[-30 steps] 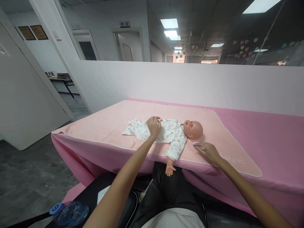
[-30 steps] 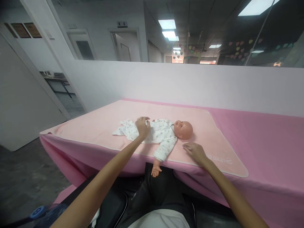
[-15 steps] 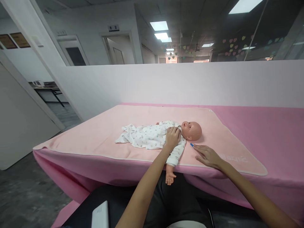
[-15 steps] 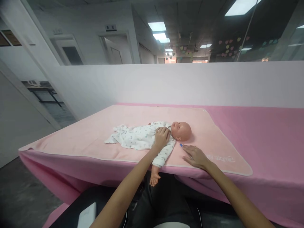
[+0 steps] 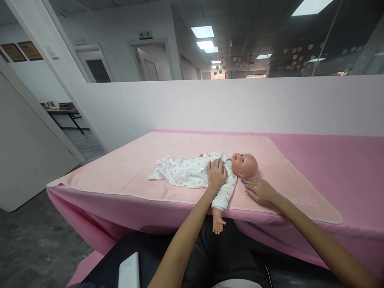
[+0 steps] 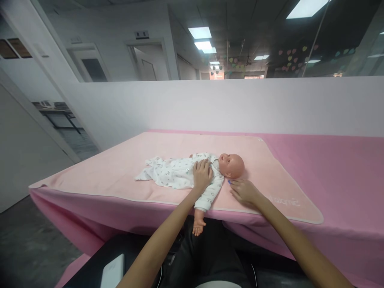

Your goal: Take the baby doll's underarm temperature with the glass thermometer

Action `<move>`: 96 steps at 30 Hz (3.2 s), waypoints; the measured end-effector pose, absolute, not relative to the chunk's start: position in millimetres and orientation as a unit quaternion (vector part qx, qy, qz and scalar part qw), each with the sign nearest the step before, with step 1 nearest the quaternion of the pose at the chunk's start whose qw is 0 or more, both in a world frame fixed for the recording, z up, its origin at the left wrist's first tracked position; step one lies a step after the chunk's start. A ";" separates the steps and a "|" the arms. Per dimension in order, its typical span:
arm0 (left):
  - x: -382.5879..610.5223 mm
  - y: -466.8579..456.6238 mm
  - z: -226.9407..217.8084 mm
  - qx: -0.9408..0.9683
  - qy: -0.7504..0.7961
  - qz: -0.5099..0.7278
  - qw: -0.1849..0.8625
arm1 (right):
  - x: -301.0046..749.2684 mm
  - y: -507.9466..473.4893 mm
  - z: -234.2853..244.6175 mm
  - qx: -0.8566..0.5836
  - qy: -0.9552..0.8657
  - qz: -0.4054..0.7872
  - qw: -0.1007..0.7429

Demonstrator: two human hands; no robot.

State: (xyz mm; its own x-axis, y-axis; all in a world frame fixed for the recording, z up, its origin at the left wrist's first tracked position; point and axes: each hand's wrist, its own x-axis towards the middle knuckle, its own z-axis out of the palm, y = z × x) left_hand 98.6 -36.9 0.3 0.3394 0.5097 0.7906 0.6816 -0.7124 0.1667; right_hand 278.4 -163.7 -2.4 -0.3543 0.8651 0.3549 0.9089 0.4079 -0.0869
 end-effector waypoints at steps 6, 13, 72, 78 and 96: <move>97.0 -39.3 1.6 -0.814 -0.370 -0.437 0.093 | 222.0 -105.7 18.0 -0.504 -0.771 -0.117 0.372; 95.9 -33.5 -6.3 -0.796 -0.385 -0.457 0.094 | 176.1 -53.8 7.7 -0.560 -0.659 -0.015 0.502; 79.0 -30.1 -5.7 -0.677 -0.437 -0.588 0.068 | 182.9 -44.5 -19.9 -0.544 -0.548 -0.098 0.627; 77.6 -31.6 -4.5 -0.677 -0.461 -0.570 0.060 | 181.6 -45.1 -20.0 -0.548 -0.541 -0.106 0.629; 78.0 -34.9 -2.3 -0.692 -0.459 -0.557 0.000 | 174.5 -56.7 -4.9 -0.483 -0.680 -0.202 0.513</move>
